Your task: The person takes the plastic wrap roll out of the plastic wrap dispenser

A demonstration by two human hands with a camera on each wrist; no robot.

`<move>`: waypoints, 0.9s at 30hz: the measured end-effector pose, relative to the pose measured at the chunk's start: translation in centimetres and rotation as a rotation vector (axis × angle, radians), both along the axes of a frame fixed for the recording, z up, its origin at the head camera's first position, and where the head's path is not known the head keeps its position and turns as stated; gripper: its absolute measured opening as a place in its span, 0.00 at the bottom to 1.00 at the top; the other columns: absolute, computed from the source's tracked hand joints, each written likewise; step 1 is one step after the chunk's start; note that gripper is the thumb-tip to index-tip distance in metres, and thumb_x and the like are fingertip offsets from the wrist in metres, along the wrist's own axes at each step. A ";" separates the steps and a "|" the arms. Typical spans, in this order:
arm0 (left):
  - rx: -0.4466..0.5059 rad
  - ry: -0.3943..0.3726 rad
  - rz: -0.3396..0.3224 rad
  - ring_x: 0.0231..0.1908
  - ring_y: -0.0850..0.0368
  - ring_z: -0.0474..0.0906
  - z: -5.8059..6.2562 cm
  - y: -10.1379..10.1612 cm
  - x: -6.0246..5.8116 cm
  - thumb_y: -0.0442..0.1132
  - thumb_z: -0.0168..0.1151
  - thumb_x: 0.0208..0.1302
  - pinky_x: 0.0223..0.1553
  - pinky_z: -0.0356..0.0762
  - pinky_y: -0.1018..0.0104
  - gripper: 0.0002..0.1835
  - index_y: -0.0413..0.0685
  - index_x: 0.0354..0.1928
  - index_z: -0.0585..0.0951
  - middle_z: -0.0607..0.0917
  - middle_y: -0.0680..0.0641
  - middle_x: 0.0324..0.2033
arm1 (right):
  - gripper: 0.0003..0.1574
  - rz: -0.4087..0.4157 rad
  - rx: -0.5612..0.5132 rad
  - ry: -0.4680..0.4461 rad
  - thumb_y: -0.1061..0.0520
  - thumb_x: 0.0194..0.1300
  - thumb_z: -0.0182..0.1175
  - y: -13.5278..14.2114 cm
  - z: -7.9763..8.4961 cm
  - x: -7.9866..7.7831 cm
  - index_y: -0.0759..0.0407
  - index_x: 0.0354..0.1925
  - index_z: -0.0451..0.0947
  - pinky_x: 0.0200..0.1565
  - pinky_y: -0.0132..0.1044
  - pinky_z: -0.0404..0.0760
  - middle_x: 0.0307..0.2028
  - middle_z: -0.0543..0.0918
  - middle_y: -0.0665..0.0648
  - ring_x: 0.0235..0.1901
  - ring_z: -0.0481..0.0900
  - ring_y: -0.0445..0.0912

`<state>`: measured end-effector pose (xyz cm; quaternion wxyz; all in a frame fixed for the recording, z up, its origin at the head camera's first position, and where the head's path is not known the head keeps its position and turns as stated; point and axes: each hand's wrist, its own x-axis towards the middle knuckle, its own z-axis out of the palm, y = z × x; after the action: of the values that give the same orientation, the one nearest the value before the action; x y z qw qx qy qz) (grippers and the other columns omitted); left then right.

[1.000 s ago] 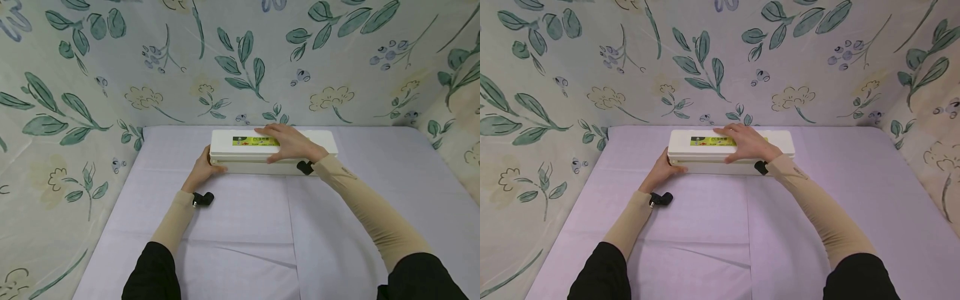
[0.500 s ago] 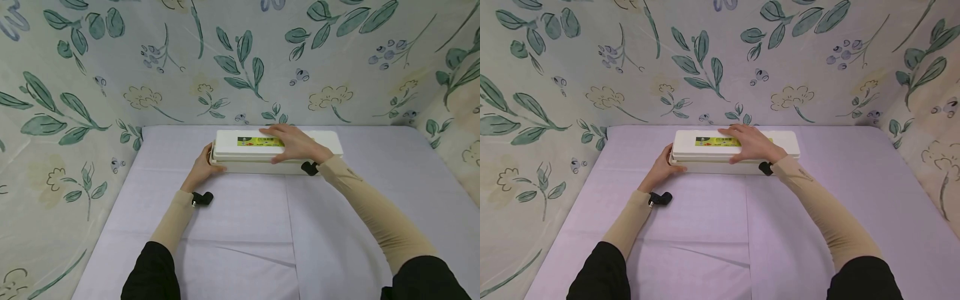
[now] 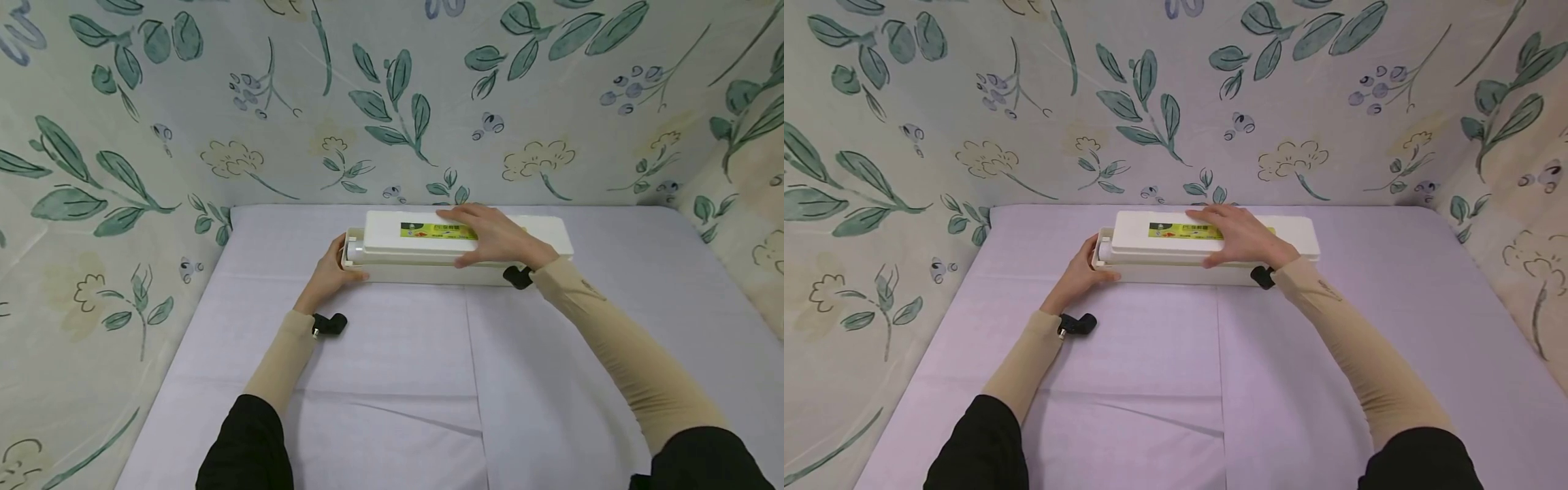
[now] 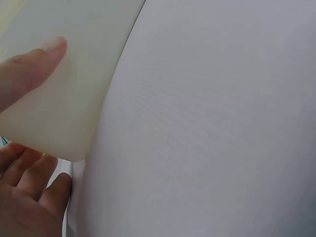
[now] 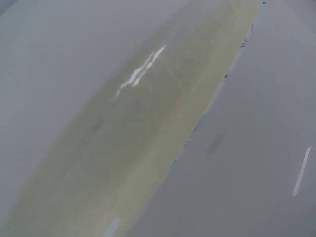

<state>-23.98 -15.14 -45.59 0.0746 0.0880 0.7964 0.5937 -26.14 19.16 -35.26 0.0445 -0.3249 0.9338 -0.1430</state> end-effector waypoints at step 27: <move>-0.012 0.009 0.016 0.65 0.48 0.61 -0.1 0.1 -0.1 0.29 0.76 0.45 0.63 0.61 0.56 0.56 0.46 0.74 0.50 0.62 0.41 0.68 | 0.63 -0.096 0.000 -0.011 0.44 0.44 0.75 3.4 0.0 0.8 0.48 0.73 0.55 0.61 0.63 0.55 0.68 0.61 0.61 0.65 0.56 0.60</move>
<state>-24.03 -15.05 -45.72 0.0668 0.0838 0.8009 0.5891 -25.37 22.60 -35.29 0.0429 -0.2789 0.9481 -0.1467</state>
